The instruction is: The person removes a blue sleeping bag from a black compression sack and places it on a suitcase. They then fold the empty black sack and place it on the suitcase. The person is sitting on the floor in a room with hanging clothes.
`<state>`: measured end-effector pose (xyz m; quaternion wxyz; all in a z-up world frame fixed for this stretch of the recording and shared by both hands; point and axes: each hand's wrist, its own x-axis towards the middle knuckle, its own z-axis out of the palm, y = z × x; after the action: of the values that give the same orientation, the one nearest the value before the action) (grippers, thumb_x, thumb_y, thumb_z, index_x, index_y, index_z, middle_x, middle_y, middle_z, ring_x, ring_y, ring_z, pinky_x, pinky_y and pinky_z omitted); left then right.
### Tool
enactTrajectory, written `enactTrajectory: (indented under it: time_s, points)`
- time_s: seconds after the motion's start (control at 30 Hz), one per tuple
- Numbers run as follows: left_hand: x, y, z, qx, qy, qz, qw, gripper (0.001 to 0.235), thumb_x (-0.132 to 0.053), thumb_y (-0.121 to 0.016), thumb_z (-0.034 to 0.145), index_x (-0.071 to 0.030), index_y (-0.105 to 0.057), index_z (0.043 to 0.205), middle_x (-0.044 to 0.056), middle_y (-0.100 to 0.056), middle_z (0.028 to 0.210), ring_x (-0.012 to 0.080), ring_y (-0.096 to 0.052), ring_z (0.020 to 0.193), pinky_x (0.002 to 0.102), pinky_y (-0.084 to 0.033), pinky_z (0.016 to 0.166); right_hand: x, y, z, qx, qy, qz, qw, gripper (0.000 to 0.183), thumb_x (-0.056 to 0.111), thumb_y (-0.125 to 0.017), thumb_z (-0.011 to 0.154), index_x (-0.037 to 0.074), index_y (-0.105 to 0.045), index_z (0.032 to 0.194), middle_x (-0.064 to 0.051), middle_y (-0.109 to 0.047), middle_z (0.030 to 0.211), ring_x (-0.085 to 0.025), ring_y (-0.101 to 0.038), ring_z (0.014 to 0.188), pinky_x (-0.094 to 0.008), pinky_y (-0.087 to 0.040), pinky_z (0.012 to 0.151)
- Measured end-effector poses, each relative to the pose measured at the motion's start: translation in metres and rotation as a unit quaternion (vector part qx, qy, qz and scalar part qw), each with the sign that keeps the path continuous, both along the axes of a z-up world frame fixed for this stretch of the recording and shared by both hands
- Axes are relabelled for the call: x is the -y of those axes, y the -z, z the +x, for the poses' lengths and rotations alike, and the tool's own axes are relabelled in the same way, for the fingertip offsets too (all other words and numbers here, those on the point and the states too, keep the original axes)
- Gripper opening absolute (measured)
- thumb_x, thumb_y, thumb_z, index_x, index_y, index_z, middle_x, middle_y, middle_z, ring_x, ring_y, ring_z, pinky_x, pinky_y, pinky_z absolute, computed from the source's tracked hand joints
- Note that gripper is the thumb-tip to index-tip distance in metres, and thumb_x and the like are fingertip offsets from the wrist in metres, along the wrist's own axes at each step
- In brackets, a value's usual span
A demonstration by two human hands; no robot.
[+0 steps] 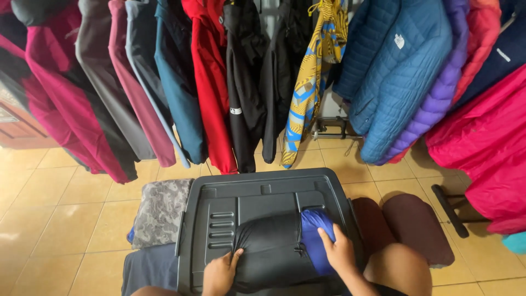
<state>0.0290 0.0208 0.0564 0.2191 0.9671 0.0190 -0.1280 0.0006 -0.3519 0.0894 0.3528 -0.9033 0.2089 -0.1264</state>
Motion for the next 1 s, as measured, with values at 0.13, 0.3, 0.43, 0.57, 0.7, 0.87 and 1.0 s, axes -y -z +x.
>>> enactTrajectory:
  time_s: [0.13,0.3,0.43,0.57,0.7,0.87,1.0]
  points:
    - [-0.020,-0.005,0.001,0.086,0.046,0.039,0.994,0.059,-0.072,-0.046,0.094,-0.019,-0.067,0.082,0.015,-0.074,0.076,0.0445,-0.070,0.078,0.055,-0.053,0.071,0.008,-0.048,0.002,-0.104,-0.021,0.012,0.994,0.048,0.057,-0.060,0.090,0.010,-0.062,0.083,-0.016,-0.075,0.079,-0.037,-0.071,0.082,-0.040,-0.051,0.076]
    - [-0.026,-0.056,0.009,0.002,0.006,0.007,1.000,0.067,-0.077,-0.048,0.090,-0.016,-0.069,0.076,0.011,-0.075,0.076,0.0368,-0.071,0.082,0.047,-0.055,0.074,0.002,-0.083,0.009,-0.125,-0.042,0.082,0.988,0.046,0.047,-0.063,0.094,0.007,-0.060,0.072,-0.008,-0.065,0.066,-0.021,-0.061,0.069,-0.034,-0.045,0.070]
    - [-0.029,-0.066,0.003,-0.002,-0.041,-0.027,0.999,0.064,-0.075,-0.058,0.087,-0.014,-0.068,0.071,0.009,-0.073,0.070,0.0343,-0.070,0.076,0.044,-0.054,0.069,0.012,-0.094,0.008,-0.133,-0.037,0.094,0.986,0.042,0.047,-0.064,0.092,0.008,-0.075,0.083,-0.007,-0.074,0.073,-0.019,-0.068,0.075,-0.031,-0.048,0.074]
    - [-0.038,-0.064,0.002,-0.015,-0.057,-0.024,0.998,0.058,-0.078,-0.062,0.081,-0.021,-0.075,0.080,0.008,-0.075,0.072,0.0315,-0.071,0.079,0.042,-0.055,0.072,0.027,-0.099,0.003,-0.167,-0.027,0.086,0.982,0.045,0.047,-0.064,0.093,0.007,-0.069,0.075,-0.006,-0.064,0.067,-0.020,-0.061,0.069,-0.031,-0.045,0.072]
    - [-0.042,-0.070,0.002,-0.063,-0.069,-0.023,0.995,0.058,-0.077,-0.059,0.083,-0.022,-0.078,0.089,0.005,-0.076,0.078,0.0271,-0.072,0.083,0.039,-0.054,0.071,0.031,-0.117,0.008,-0.240,-0.031,0.105,0.965,0.043,0.051,-0.063,0.093,0.011,-0.074,0.085,-0.003,-0.067,0.076,-0.019,-0.063,0.078,-0.029,-0.046,0.079]
    - [-0.042,-0.064,-0.013,-0.078,-0.063,-0.040,0.994,0.052,-0.071,-0.053,0.088,-0.028,-0.075,0.108,0.004,-0.079,0.096,0.0272,-0.073,0.099,0.040,-0.055,0.082,0.039,-0.112,-0.022,-0.292,-0.179,0.039,0.939,0.106,0.057,-0.079,0.075,0.038,-0.019,0.160,-0.005,-0.044,0.160,-0.026,-0.049,0.145,-0.036,-0.039,0.117]
    - [-0.027,-0.042,-0.024,-0.044,-0.036,-0.116,0.992,0.069,-0.070,-0.056,0.087,-0.017,-0.064,0.131,0.007,-0.071,0.131,0.0304,-0.065,0.125,0.042,-0.051,0.101,0.034,-0.137,-0.059,-0.454,-0.344,-0.147,0.809,0.142,0.050,-0.095,0.076,0.055,0.021,0.158,-0.019,-0.008,0.166,-0.043,-0.031,0.149,-0.041,-0.034,0.125]
